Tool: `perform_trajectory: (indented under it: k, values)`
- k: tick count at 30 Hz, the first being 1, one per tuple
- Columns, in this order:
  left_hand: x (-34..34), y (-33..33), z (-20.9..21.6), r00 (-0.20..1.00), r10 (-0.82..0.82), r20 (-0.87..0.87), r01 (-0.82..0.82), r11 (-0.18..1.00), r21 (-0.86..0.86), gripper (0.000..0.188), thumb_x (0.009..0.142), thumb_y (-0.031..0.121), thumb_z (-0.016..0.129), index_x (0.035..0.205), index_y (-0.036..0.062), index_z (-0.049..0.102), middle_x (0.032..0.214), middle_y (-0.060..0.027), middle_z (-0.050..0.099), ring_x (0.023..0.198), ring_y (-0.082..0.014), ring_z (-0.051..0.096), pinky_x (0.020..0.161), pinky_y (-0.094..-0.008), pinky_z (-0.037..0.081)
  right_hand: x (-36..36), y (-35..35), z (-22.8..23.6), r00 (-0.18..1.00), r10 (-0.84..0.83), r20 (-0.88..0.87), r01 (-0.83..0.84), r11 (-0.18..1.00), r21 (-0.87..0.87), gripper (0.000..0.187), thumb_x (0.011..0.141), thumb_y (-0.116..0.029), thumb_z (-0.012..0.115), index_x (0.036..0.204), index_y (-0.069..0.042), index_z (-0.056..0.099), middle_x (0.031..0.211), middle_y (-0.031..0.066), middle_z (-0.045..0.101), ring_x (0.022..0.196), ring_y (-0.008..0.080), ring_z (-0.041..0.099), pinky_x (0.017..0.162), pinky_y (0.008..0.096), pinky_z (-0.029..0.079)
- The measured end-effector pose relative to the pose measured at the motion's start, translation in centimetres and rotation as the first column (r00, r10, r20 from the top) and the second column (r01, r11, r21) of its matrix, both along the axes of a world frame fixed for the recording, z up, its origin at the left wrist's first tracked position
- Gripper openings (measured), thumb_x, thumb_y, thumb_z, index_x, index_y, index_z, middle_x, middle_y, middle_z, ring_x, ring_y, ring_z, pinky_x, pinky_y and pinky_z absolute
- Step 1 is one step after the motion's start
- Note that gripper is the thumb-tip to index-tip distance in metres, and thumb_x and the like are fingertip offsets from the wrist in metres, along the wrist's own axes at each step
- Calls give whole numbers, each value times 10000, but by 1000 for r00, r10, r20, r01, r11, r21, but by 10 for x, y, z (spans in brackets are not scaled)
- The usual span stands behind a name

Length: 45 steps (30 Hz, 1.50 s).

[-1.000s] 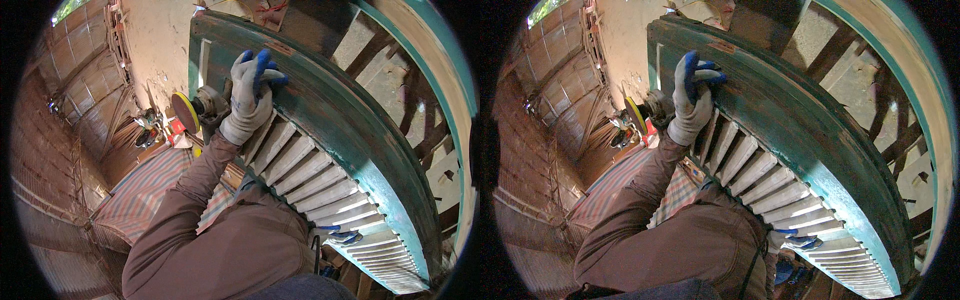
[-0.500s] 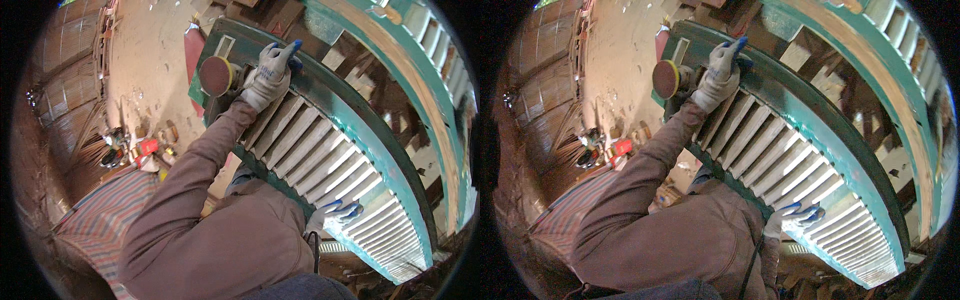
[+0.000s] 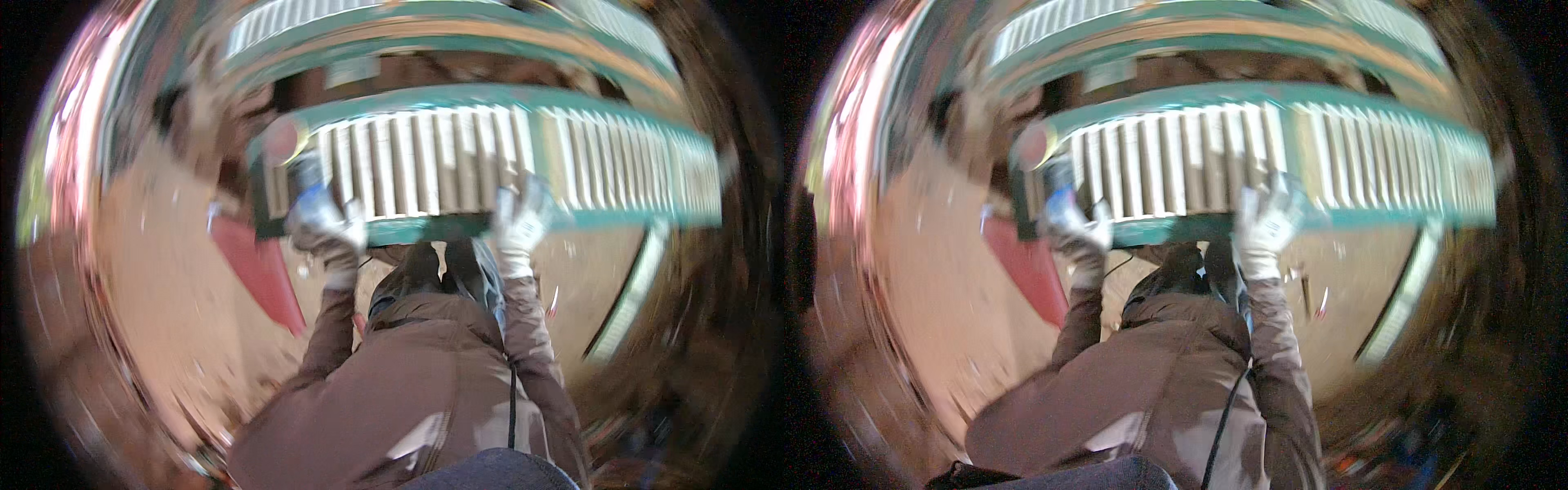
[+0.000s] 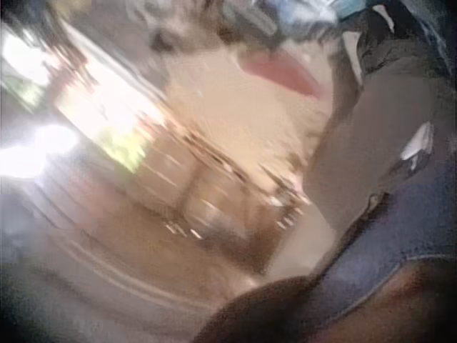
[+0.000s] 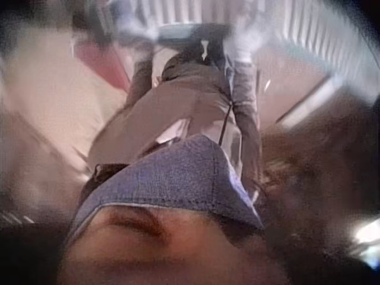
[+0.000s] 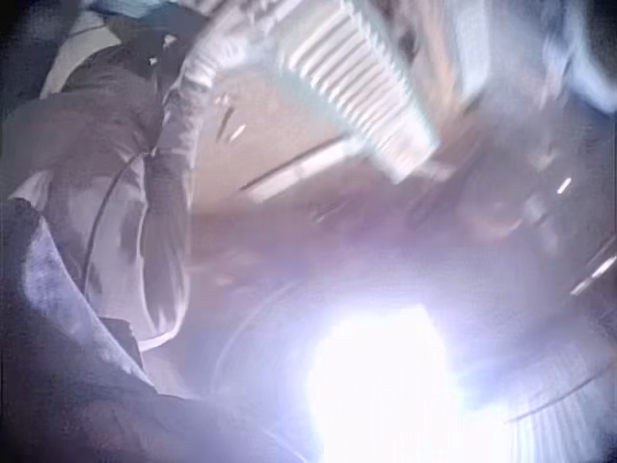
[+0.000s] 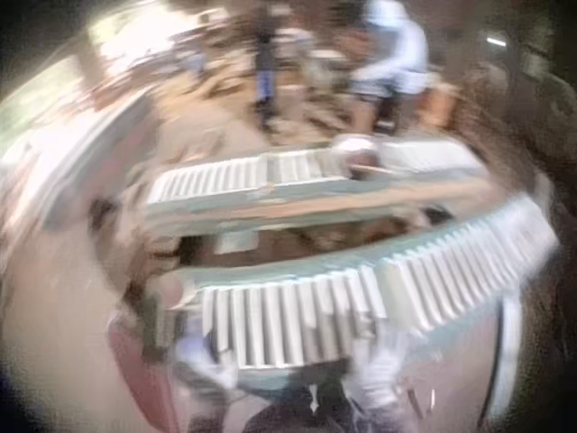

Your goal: The person sands a green wooden slatted panel with an electric sander, then applies a brown filler paste to the surface using a putty knife. The person works on multiple sections of the panel, smoothing and filling the wood.

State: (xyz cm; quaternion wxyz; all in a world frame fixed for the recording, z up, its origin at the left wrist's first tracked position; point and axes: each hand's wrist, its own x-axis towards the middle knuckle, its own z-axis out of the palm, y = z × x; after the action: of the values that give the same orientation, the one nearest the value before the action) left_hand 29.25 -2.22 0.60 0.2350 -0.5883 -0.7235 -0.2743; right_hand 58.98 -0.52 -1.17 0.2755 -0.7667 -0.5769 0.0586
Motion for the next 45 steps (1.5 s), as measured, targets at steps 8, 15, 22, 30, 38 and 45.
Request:
perform_trajectory:
  k: [8, 15, 22, 30, 38, 45]
  values:
    - [-68, -50, -28, 916, 308, 256, -63, 742, -668, 1081, 771, 512, 817, 1529, -53, 292, 1413, -298, 533, 1272, -432, 557, 1064, -473, 451, -53, -111, -5, 949, 275, -153, -294, 949, -117, 717, 871, -418, 697, 1458, -77, 464, 1432, 322, 471, 1259, 490, 520, 1049, 556, 434]
    - [-85, -36, -34, 755, 129, 643, 257, 844, -471, 720, 725, 307, 898, 1246, -76, 581, 1163, -200, 683, 1040, -339, 665, 927, -422, 517, -17, -125, -13, 935, 160, -317, -191, 979, -67, 665, 912, -487, 618, 1415, -73, 484, 1396, 325, 513, 1215, 461, 568, 995, 533, 467]
    - [-63, -63, 22, 229, 198, 953, 510, 810, -291, 314, 863, 91, 759, 1141, -26, 673, 1008, -83, 676, 898, -203, 672, 818, -369, 551, 46, -163, -19, 904, 141, -403, -232, 955, -187, 659, 922, -496, 624, 1429, -103, 473, 1374, 263, 529, 1198, 435, 583, 998, 509, 474]
    - [59, -132, 37, -160, 418, 894, 716, 673, -186, 321, 898, 91, 754, 1189, 18, 640, 970, -101, 690, 808, -220, 705, 716, -374, 607, 141, -170, -15, 534, -55, -844, -287, 927, -242, 831, 938, -592, 631, 1493, -10, 425, 1432, 234, 538, 1170, 356, 632, 986, 417, 509]
    - [299, -169, 77, -51, 477, 878, 895, 411, -172, 367, 876, 120, 778, 1191, 11, 625, 894, -55, 695, 716, -143, 679, 636, -293, 567, 208, -166, -13, -374, -277, -885, -330, 932, -153, 693, 940, -658, 601, 1384, -136, 491, 1078, 67, 606, 865, 197, 650, 721, 385, 569]
    - [353, -190, 64, 2, 461, 887, 931, 323, -170, 560, 786, 202, 889, 1227, -21, 627, 945, -32, 687, 735, -83, 618, 630, -252, 513, 262, -183, -10, -279, -139, -950, -405, 914, -15, 705, 985, -694, 473, 1498, -211, 449, 1354, 53, 590, 1245, 245, 579, 1024, 462, 494]
